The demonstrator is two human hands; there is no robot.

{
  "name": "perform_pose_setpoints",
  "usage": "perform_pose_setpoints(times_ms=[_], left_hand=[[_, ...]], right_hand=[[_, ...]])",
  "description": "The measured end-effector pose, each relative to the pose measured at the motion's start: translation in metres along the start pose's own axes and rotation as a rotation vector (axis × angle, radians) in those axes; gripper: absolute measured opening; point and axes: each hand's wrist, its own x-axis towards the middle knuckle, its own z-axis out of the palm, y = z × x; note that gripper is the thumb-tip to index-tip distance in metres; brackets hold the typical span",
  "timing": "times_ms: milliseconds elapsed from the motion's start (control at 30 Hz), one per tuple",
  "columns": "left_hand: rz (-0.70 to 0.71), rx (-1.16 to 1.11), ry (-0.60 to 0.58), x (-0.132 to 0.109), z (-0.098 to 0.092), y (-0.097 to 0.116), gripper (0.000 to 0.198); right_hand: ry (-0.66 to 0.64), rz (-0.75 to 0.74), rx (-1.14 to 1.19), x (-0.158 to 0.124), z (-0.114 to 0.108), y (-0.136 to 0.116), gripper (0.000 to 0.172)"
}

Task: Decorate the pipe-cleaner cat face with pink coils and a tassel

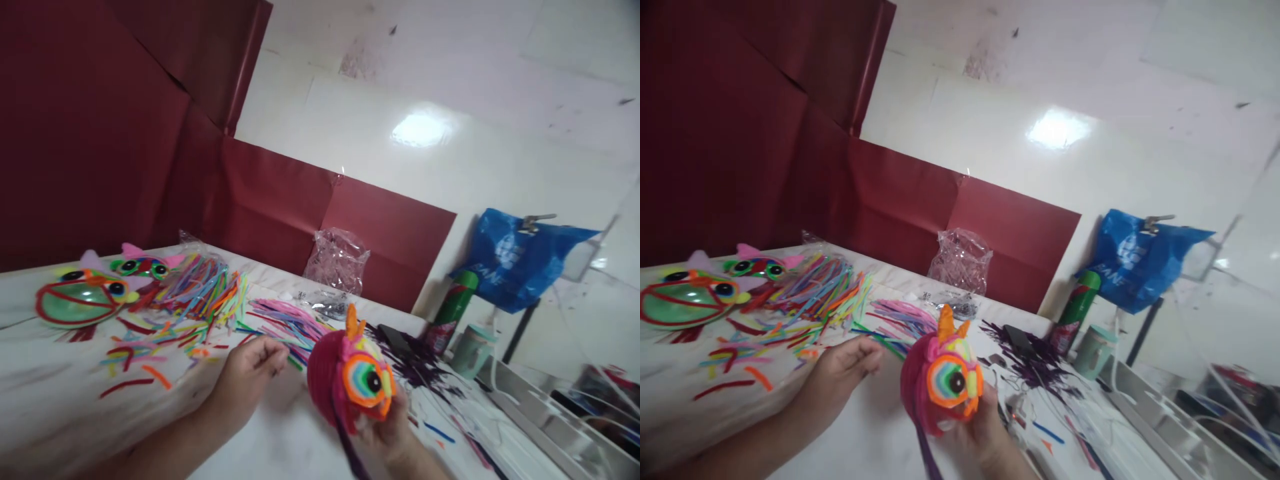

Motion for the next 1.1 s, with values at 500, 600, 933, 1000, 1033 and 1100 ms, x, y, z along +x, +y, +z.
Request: perform_pose_setpoints(times_ms=[500,600,933,1000,1033,1100], left_hand=[[0.003,-0.027,-0.136,-0.006,0.0,-0.007,0.023],[-0.001,-0.001,-0.092,-0.004,0.0,-0.01,0.019],[-0.092,-0.087,-0.048,-0.004,0.003,-0.012,0.021],[-0.094,-0.089,-0.038,-0.003,0.003,-0.012,0.019],[-0.098,-0.087,-0.029,-0.003,0.003,-0.013,0.018],[-0.102,-0.085,-0.018,-0.002,0.003,-0.013,0.017]], right_hand=[[-0.015,0.032,0.133,-0.003,0.014,0.02,0.083],[-0.011,0.027,0.109,-0.004,0.016,0.02,0.09],[0.022,0.086,-0.034,-0.007,0.028,0.0,0.102],[0.03,0.087,-0.029,-0.008,0.029,0.004,0.101],[0.036,0.079,-0.011,-0.008,0.029,0.006,0.1],[0.055,0.056,0.035,-0.009,0.03,0.012,0.1]])
